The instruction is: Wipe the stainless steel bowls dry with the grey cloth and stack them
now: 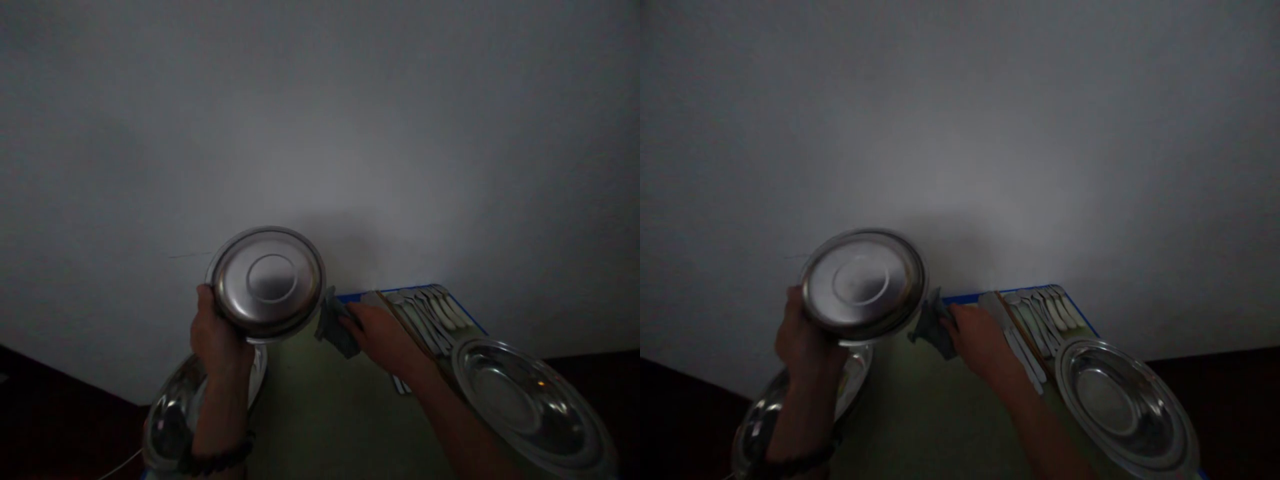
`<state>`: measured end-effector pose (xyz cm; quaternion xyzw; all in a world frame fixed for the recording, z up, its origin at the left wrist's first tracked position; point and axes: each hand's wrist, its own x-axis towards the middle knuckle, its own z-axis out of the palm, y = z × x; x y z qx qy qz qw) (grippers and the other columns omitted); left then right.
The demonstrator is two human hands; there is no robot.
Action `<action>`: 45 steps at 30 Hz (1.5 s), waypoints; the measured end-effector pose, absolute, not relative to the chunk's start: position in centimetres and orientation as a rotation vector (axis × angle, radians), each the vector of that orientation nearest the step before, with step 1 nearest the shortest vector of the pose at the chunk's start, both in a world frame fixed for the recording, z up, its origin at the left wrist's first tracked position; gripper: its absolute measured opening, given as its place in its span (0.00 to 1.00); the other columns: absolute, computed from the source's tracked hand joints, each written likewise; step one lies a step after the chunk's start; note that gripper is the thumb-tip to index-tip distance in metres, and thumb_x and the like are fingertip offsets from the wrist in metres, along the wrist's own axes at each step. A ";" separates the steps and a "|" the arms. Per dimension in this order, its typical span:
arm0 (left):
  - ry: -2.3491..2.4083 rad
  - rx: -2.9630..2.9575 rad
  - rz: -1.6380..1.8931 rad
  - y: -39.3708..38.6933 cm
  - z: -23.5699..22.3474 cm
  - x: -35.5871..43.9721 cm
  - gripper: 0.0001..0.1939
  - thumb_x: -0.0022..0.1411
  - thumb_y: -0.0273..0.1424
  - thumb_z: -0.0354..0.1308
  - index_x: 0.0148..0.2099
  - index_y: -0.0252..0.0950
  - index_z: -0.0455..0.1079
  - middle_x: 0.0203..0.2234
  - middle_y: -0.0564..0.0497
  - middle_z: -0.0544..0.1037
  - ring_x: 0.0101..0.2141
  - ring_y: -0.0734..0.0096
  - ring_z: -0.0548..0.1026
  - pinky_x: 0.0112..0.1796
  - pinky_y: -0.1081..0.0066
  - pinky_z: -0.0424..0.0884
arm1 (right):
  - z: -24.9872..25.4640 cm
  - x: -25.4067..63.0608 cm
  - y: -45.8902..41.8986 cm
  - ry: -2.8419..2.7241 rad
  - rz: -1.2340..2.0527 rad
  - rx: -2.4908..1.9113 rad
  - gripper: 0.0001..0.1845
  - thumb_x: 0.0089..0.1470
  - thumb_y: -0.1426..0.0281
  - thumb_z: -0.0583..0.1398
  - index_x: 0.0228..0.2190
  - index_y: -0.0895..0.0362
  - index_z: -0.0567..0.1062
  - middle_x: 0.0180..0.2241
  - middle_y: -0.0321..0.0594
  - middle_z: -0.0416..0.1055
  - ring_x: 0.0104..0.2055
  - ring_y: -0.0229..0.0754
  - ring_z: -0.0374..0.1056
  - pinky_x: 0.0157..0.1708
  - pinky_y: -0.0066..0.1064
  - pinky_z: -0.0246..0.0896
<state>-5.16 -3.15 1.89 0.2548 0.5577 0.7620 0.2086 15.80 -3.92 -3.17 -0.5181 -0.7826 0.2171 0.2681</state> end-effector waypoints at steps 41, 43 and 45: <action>1.009 0.640 1.274 -2.6 -0.5 -1.4 0.11 0.57 0.29 0.53 0.28 0.33 0.75 0.21 0.47 0.80 0.26 0.62 0.79 0.30 0.66 0.76 | -2.1 15.9 -3.8 -1.475 0.460 -1.308 0.39 0.55 0.60 0.52 0.61 0.71 0.53 0.64 0.62 0.50 0.67 0.54 0.45 0.64 0.48 0.41; 0.996 0.562 1.239 -2.4 -0.3 -1.0 0.11 0.58 0.27 0.53 0.27 0.32 0.75 0.19 0.48 0.79 0.23 0.66 0.78 0.28 0.69 0.76 | -2.0 16.3 -4.4 -1.633 0.335 -1.417 0.39 0.58 0.58 0.50 0.62 0.72 0.52 0.64 0.64 0.49 0.67 0.56 0.45 0.64 0.49 0.43; 1.026 0.529 1.225 -2.2 -0.1 -0.5 0.13 0.59 0.26 0.53 0.26 0.32 0.74 0.17 0.49 0.79 0.19 0.69 0.76 0.25 0.71 0.75 | -1.5 17.4 -5.1 -1.756 0.265 -1.537 0.34 0.60 0.59 0.49 0.61 0.68 0.56 0.63 0.61 0.54 0.66 0.56 0.50 0.62 0.48 0.47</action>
